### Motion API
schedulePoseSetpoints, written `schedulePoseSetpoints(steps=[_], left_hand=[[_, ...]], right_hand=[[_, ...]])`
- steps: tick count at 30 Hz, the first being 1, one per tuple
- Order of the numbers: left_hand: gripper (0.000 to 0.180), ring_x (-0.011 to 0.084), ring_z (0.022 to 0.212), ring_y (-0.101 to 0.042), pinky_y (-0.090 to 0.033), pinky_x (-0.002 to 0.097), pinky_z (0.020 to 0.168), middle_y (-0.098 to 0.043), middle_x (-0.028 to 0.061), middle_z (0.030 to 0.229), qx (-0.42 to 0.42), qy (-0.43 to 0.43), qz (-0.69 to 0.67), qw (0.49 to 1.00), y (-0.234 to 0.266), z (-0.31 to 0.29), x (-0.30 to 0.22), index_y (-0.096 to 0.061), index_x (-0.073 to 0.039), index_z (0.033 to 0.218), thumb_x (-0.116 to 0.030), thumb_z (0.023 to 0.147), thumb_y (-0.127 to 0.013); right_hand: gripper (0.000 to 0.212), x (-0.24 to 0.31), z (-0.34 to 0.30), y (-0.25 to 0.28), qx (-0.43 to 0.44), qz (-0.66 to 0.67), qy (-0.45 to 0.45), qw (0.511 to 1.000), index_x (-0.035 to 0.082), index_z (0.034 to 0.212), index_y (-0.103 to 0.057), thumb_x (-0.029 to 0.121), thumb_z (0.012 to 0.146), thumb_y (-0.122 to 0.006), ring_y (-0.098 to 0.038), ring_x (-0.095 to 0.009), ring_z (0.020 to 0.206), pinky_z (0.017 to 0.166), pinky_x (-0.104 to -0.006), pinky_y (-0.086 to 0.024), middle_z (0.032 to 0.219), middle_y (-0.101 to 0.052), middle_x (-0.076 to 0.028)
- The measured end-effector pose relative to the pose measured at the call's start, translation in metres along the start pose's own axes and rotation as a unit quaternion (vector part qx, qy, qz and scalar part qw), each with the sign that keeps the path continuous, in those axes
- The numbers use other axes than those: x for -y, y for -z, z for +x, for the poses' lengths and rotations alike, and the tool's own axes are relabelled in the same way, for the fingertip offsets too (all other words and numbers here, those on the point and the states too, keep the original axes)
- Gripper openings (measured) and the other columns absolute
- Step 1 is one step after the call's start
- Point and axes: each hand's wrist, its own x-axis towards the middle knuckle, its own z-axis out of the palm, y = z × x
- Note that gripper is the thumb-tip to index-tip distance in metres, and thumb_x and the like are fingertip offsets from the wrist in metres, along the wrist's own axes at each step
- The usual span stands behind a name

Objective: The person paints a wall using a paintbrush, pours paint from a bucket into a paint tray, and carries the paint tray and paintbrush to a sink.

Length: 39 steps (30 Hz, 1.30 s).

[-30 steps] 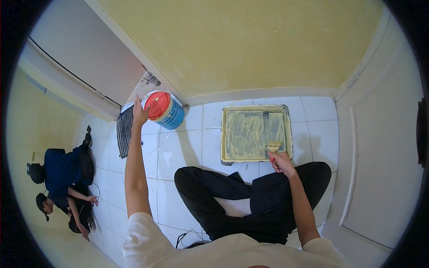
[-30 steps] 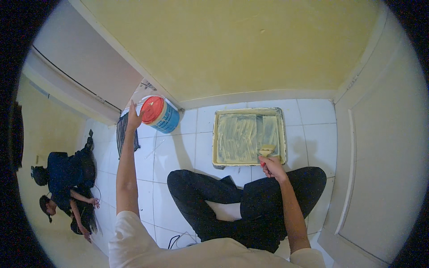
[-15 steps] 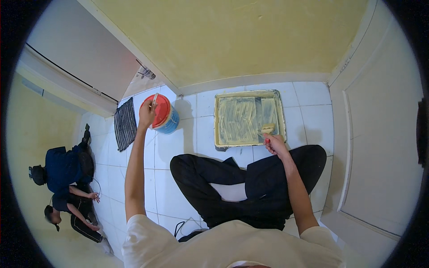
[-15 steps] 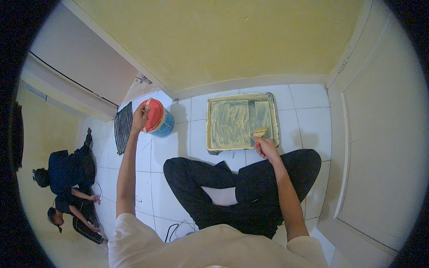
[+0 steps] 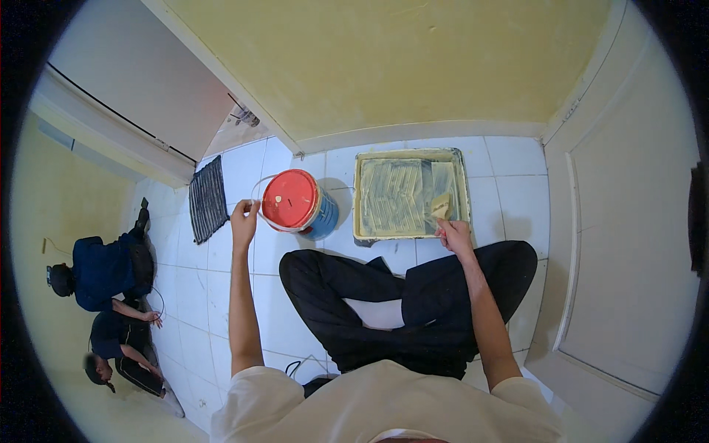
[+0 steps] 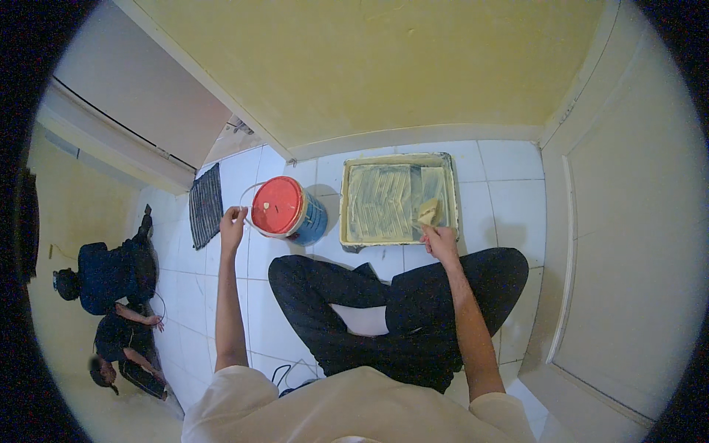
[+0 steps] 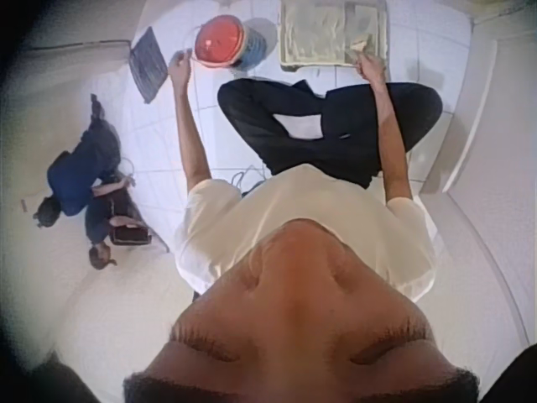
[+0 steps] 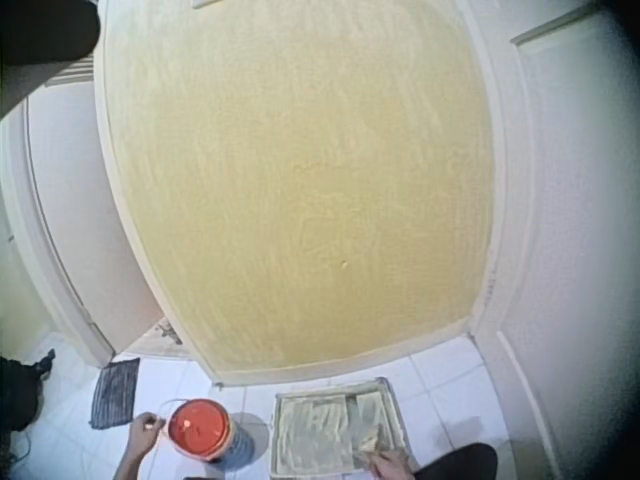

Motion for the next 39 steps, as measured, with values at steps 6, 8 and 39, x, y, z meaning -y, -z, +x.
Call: schedulePoseSetpoints(steps=[6, 8, 39], left_hand=[[0.06, 0.0246, 0.119, -0.047, -0.039, 0.0486, 0.097, -0.046, 0.0124, 0.135, 0.144, 0.225, -0.196, 0.943, -0.025, -0.022, 0.071, -0.036, -0.016, 0.143, -0.048, 0.095, -0.053], [0.06, 0.0247, 0.118, -0.048, -0.041, 0.0476, 0.096, -0.046, 0.0093, 0.137, 0.226, 0.261, -0.286, 0.894, -0.034, -0.017, 0.076, -0.036, -0.016, 0.145, -0.049, 0.097, -0.048], [0.04, 0.0271, 0.061, -0.067, -0.053, 0.0368, 0.065, -0.066, 0.0188, 0.064, 0.132, 0.094, 0.199, 0.967, -0.021, 0.032, 0.039, -0.068, 0.007, 0.082, -0.033, 0.081, -0.062]], right_hand=[[0.033, -0.014, 0.012, -0.002, -0.108, -0.099, 0.17, 0.975, -0.003, 0.077, -0.064, 0.025, 0.094, -0.059, -0.052, -0.013, 0.047, 0.046, -0.0302, -0.042, 0.051, -0.053, -0.006], [0.03, -0.012, 0.013, 0.007, -0.15, -0.141, 0.192, 0.959, -0.003, 0.082, -0.065, 0.024, 0.094, -0.057, -0.054, -0.014, 0.049, 0.048, -0.0308, -0.042, 0.053, -0.054, -0.008], [0.02, -0.009, 0.08, 0.131, -0.138, -0.614, -0.005, 0.777, 0.011, 0.095, -0.071, 0.005, 0.077, -0.063, -0.06, -0.033, 0.104, 0.086, -0.0477, -0.05, 0.107, -0.067, -0.012]])
